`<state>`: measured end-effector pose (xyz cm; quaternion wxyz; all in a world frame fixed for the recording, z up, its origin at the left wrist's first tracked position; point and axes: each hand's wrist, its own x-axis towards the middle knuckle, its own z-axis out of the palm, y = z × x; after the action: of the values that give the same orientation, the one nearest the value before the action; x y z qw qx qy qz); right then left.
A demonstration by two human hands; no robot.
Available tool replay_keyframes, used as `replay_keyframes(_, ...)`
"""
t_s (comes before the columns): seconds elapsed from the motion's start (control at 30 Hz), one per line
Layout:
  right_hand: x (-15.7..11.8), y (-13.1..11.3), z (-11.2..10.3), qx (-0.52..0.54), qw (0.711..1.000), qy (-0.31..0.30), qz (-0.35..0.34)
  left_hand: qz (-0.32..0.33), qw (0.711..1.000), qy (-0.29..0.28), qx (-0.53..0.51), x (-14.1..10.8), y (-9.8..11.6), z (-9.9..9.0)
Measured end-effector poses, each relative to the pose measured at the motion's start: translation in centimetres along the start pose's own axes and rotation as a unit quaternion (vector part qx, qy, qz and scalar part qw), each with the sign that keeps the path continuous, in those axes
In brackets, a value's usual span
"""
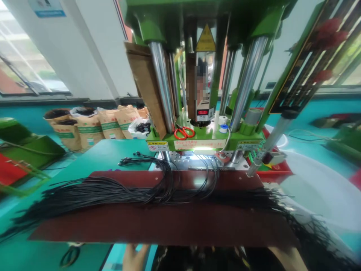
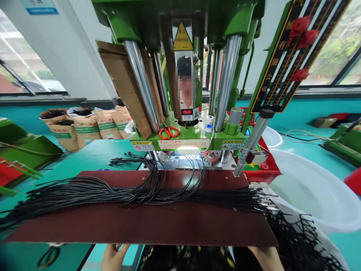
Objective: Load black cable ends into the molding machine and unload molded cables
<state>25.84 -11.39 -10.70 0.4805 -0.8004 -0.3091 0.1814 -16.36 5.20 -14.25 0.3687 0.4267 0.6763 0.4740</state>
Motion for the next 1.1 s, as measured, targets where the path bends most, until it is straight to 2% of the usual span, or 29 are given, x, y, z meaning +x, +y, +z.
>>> replay_keyframes(0.1,0.0,0.2,0.1,0.017,1.000,-0.003,0.015,0.005,1.000,0.005,0.004,0.3,-0.2,-0.2)
replay_keyframes(0.23,0.1,0.2,0.1,0.031,0.999,-0.002,0.026,-0.028,0.999,-0.018,0.036,1.3,-1.4,-0.6)
replay_keyframes(0.4,-0.1,-0.5,-0.2,0.043,0.998,-0.037,0.008,0.002,0.998,-0.015,0.053,1.0,-2.6,-0.6)
replay_keyframes(0.7,-0.1,-1.4,-0.2,0.028,0.999,-0.034,0.001,-0.026,0.995,-0.050,0.080,1.3,-1.8,-1.0)
replay_keyframes(0.87,-0.4,-1.3,0.1,0.039,0.999,-0.021,0.015,-0.033,0.994,-0.058,0.086,1.3,-0.3,-1.1)
replay_keyframes(0.93,-0.5,-1.1,-0.4,0.055,0.998,-0.034,0.021,-0.013,0.990,-0.088,0.112,1.3,1.0,-1.8)
replay_keyframes(1.03,0.1,-0.7,-2.4,0.076,0.994,-0.075,0.023,0.029,0.974,-0.127,0.185,0.8,2.9,-3.5)
replay_keyframes(1.1,1.2,-0.5,-4.3,0.106,0.992,-0.055,0.038,0.037,0.966,-0.139,0.213,-0.5,4.2,-4.5)
